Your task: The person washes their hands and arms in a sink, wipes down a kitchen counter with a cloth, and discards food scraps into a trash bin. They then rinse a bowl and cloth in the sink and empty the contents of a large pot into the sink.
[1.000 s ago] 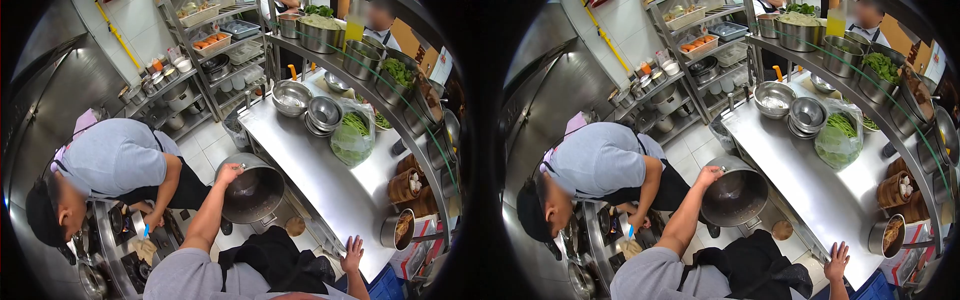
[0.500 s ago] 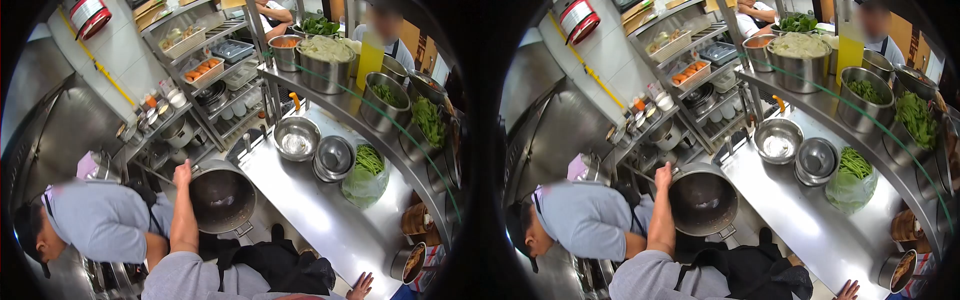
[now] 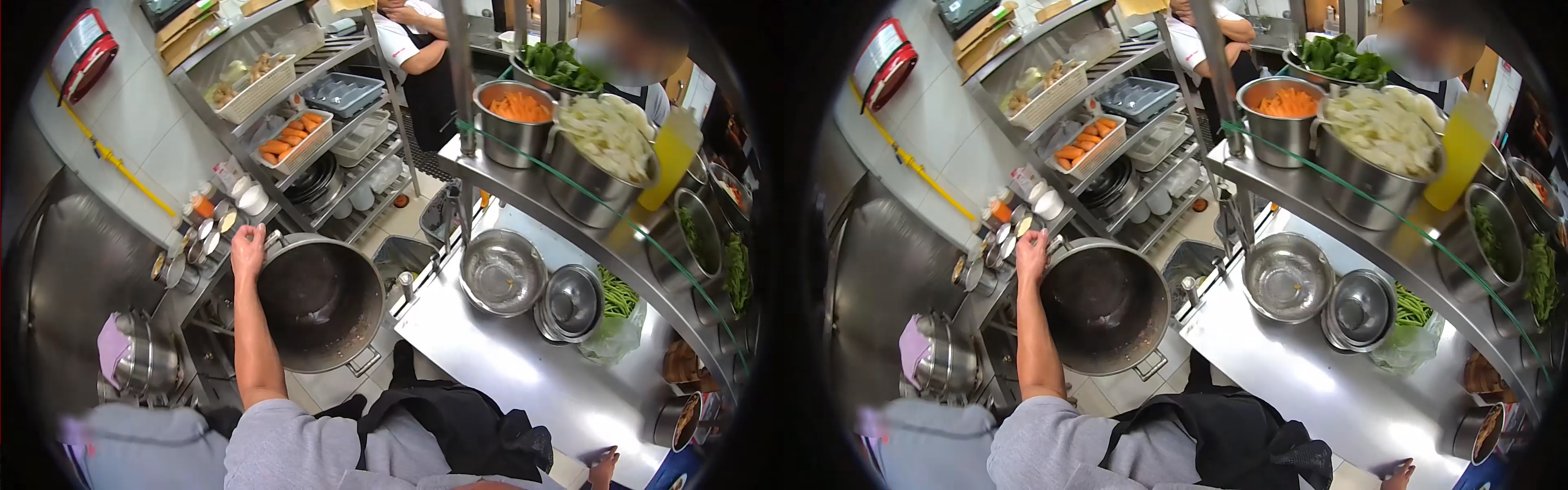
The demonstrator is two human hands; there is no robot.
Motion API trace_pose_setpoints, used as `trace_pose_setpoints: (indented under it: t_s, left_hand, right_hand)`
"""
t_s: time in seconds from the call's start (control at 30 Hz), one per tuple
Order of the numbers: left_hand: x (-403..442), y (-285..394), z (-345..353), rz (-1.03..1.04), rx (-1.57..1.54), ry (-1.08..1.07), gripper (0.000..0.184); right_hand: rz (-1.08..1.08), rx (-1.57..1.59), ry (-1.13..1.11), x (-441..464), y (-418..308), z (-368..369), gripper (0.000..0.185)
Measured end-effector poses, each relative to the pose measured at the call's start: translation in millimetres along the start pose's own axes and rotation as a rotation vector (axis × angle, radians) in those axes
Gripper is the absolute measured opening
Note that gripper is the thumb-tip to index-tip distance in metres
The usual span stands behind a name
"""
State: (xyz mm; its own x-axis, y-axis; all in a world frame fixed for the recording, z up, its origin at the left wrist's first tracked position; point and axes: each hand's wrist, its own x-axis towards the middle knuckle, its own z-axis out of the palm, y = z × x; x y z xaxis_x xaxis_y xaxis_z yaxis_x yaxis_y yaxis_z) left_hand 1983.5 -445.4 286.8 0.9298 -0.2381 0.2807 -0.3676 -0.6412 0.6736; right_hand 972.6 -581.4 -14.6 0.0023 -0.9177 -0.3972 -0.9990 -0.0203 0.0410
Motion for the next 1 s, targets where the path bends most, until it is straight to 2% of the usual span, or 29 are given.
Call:
trace_pose_setpoints:
  t_s: [0.07,0.1,0.13,0.2,0.27,0.3,0.47,0.57,0.6,0.73,0.87,0.93,1.0]
  left_hand:
    - [32.4,4.0,12.9,0.041,-0.07,-0.035,0.032]
    - [48.7,7.6,19.7,0.039,-0.076,-0.058,0.032]
    - [61.9,9.2,26.7,0.028,-0.187,-0.108,0.029]
    - [88.9,11.1,42.3,0.015,-0.312,-0.165,0.026]
    - [114.6,13.0,63.1,0.075,-0.356,-0.24,0.023]
    - [127.9,11.2,76.5,0.087,-0.407,-0.292,0.023]
    - [179.9,31.2,137.5,0.18,-0.365,-0.384,0.022]
    - [206.9,43.9,175.1,0.241,-0.383,-0.443,0.024]
    - [214.9,48.3,186.7,0.261,-0.388,-0.458,0.024]
    - [245.9,66.0,239.0,0.375,-0.379,-0.425,0.024]
    - [258.6,93.7,279.4,0.372,-0.381,-0.44,0.022]
    - [263.0,101.6,299.6,0.403,-0.357,-0.38,0.021]
    - [263.8,114.2,309.3,0.339,-0.338,-0.411,0.019]
  right_hand:
    - [0.22,0.48,-0.163,-28.3,-74.3,-43.3,0.084]
    - [0.274,0.33,-0.089,-39.7,-102.9,-42.8,0.083]
    - [0.199,0.134,-0.014,-42.1,-95.9,-7.3,0.086]
    - [0.205,0.105,-0.045,-61.9,-141.5,6.4,0.089]
    - [0.28,0.193,-0.128,-90.6,-207.1,-18.2,0.091]
    - [0.223,0.2,-0.095,-100.7,-212.7,-9.0,0.089]
    - [0.38,0.297,0.012,-146.1,-238.9,-4.0,0.085]
    - [0.366,0.372,0.052,-169.7,-247.6,-2.0,0.08]
    - [0.439,0.411,0.033,-178.6,-253.4,0.1,0.078]
    - [0.565,0.572,0.067,-217.7,-280.2,16.8,0.073]
    - [0.58,0.532,0.023,-265.6,-312.3,34.1,0.069]
    - [0.577,0.528,0.031,-287.3,-301.3,73.1,0.071]
    - [0.534,0.436,0.043,-312.5,-261.4,141.7,0.073]
